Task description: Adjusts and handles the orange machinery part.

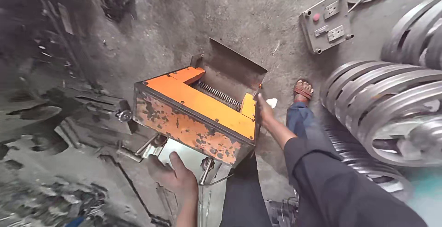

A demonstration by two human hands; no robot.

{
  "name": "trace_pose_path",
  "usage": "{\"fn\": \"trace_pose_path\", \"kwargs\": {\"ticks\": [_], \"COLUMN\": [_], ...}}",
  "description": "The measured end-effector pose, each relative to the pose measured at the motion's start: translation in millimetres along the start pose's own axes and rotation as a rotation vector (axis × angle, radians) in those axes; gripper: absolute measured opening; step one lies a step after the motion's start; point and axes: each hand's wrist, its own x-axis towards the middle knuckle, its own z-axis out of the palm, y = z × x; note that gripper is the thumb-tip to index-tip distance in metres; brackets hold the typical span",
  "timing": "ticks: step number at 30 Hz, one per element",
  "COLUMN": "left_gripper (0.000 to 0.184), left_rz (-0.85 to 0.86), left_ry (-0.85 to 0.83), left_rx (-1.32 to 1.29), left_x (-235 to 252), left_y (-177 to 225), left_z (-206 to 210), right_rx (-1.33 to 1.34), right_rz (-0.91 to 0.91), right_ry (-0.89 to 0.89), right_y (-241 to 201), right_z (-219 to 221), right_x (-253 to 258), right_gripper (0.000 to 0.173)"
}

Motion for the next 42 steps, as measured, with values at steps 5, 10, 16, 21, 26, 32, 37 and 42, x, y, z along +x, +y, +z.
{"fn": "trace_pose_path", "kwargs": {"ticks": [5, 10, 16, 21, 26, 32, 37, 42], "left_gripper": [0.06, 0.044, 0.044, 0.042, 0.048, 0.05, 0.046, 0.046], "left_rz": [-0.574, -0.617, -0.644, -0.637, -0.682, -0.642, -0.662, 0.125], "left_ry": [-0.278, -0.174, 0.065, 0.148, 0.111, 0.106, -0.277, -0.198], "left_rx": [-0.298, -0.604, -0.613, -0.74, -0.777, -0.813, -0.817, -0.119], "left_x": [-9.2, 38.9, 59.8, 119.3, 180.7, 181.6, 179.2, 165.6], "left_y": [-11.4, 14.1, 38.6, 67.0, 86.8, 84.1, 35.8, 46.9], "left_z": [12.0, 54.6, 75.9, 89.8, 88.9, 90.2, 55.2, 42.8], "right_rx": [0.293, 0.42, 0.387, 0.26, 0.217, -0.29, -0.269, -0.038], "right_rz": [-0.121, -0.148, -0.065, -0.071, -0.117, -0.609, -0.442, -0.263], "right_ry": [0.038, 0.082, 0.096, 0.114, 0.049, 0.057, 0.27, 0.349], "right_y": [43.1, 31.3, 5.0, -83.8, -151.9, -143.7, -144.9, -144.2], "right_z": [23.4, 36.3, 46.4, 106.6, 168.1, 132.9, -31.1, -122.5], "right_x": [-46.4, -42.2, -33.1, -18.9, -3.2, 33.6, 37.1, 86.5], "right_gripper": [0.051, 0.046, 0.042, 0.045, 0.034, 0.026, 0.038, 0.051]}}
